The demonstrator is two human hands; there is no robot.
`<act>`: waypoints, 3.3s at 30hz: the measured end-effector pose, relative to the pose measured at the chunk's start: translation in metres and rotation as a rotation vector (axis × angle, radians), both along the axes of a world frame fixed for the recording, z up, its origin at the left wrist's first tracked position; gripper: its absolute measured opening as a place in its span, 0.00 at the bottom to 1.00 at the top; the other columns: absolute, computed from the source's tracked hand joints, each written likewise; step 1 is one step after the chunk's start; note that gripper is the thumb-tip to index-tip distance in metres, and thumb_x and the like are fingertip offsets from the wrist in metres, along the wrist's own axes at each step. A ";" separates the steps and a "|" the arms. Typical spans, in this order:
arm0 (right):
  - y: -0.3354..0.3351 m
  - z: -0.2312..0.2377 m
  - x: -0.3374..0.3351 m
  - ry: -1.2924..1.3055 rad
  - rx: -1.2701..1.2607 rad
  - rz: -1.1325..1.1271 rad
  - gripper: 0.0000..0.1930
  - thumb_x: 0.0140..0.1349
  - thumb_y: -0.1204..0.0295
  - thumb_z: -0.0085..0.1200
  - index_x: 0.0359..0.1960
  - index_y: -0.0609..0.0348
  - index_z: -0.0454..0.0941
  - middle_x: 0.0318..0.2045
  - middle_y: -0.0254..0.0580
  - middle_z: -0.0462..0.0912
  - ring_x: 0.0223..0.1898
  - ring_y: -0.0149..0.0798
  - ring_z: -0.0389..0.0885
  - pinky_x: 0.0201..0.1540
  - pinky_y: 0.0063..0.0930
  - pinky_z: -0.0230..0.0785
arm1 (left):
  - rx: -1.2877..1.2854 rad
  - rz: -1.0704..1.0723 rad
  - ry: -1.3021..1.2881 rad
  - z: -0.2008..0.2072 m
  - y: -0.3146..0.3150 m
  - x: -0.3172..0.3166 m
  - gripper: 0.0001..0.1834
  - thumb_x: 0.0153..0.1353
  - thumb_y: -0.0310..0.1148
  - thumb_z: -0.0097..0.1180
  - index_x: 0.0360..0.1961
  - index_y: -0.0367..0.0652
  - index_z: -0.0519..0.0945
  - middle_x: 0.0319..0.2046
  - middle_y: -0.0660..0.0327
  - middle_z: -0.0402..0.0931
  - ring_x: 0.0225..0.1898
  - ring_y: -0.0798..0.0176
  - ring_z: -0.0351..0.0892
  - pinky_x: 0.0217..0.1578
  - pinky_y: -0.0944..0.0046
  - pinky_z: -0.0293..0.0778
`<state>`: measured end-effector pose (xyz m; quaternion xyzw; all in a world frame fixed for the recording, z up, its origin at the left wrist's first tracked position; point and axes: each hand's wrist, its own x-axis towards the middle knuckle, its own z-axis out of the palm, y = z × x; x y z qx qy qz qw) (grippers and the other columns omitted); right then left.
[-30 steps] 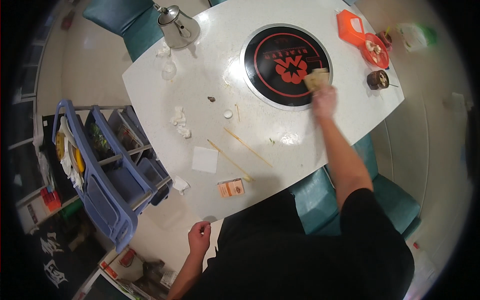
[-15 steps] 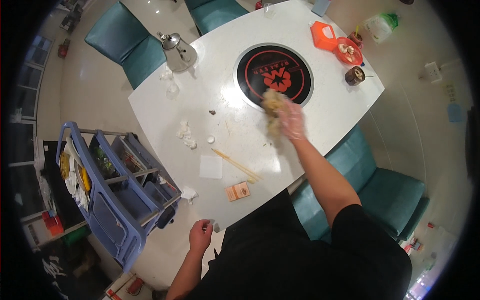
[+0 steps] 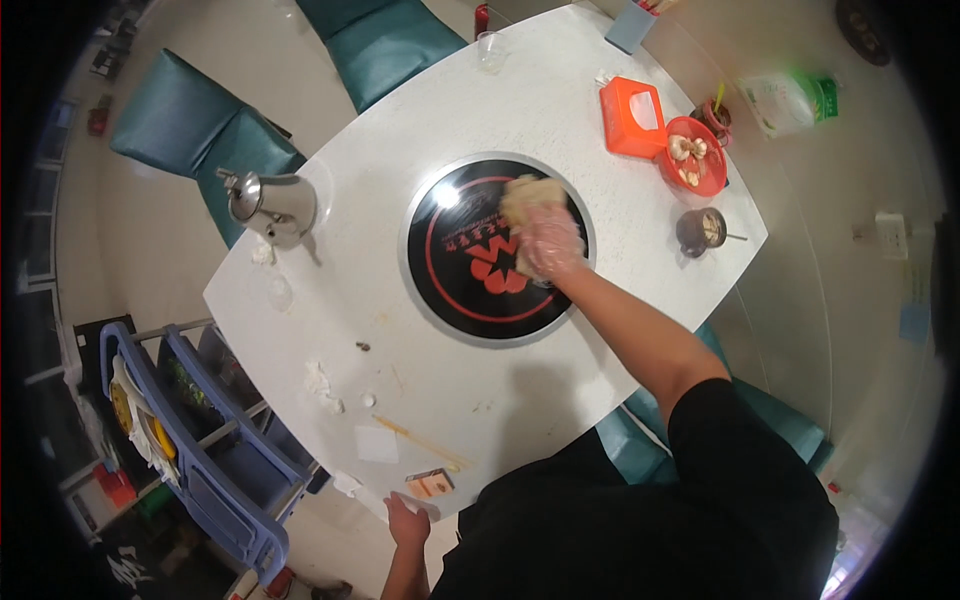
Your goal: The person clears a dining table by placing food scraps into a bin on a cart and stacking dishes, bowls, and chopsticks onto the cart, then wipes the table surface with a cloth.
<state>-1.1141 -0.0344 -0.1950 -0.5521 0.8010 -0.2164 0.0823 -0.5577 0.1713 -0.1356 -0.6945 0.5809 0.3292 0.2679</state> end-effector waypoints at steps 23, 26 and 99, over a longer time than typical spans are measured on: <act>-0.205 0.008 -0.342 0.389 0.952 -0.112 0.11 0.43 0.68 0.58 0.29 0.55 0.86 0.36 0.54 0.84 0.39 0.49 0.84 0.41 0.41 0.76 | 0.186 0.106 -0.082 -0.014 -0.006 -0.010 0.56 0.50 0.43 0.65 0.68 0.22 0.45 0.69 0.32 0.37 0.73 0.40 0.38 0.70 0.59 0.45; -0.202 -0.034 -0.330 0.452 0.772 -0.098 0.17 0.47 0.68 0.60 0.40 0.62 0.82 0.45 0.55 0.81 0.49 0.47 0.80 0.51 0.38 0.73 | 0.176 0.117 -0.087 -0.015 -0.008 -0.013 0.56 0.49 0.43 0.65 0.67 0.22 0.45 0.69 0.32 0.38 0.73 0.41 0.39 0.70 0.59 0.46; -0.161 -0.038 -0.053 0.071 -0.050 0.160 0.20 0.56 0.71 0.49 0.51 0.61 0.74 0.48 0.57 0.78 0.49 0.54 0.77 0.51 0.43 0.71 | -0.009 0.160 -0.031 -0.014 0.002 -0.016 0.54 0.49 0.42 0.65 0.66 0.21 0.48 0.67 0.29 0.42 0.71 0.35 0.40 0.70 0.55 0.46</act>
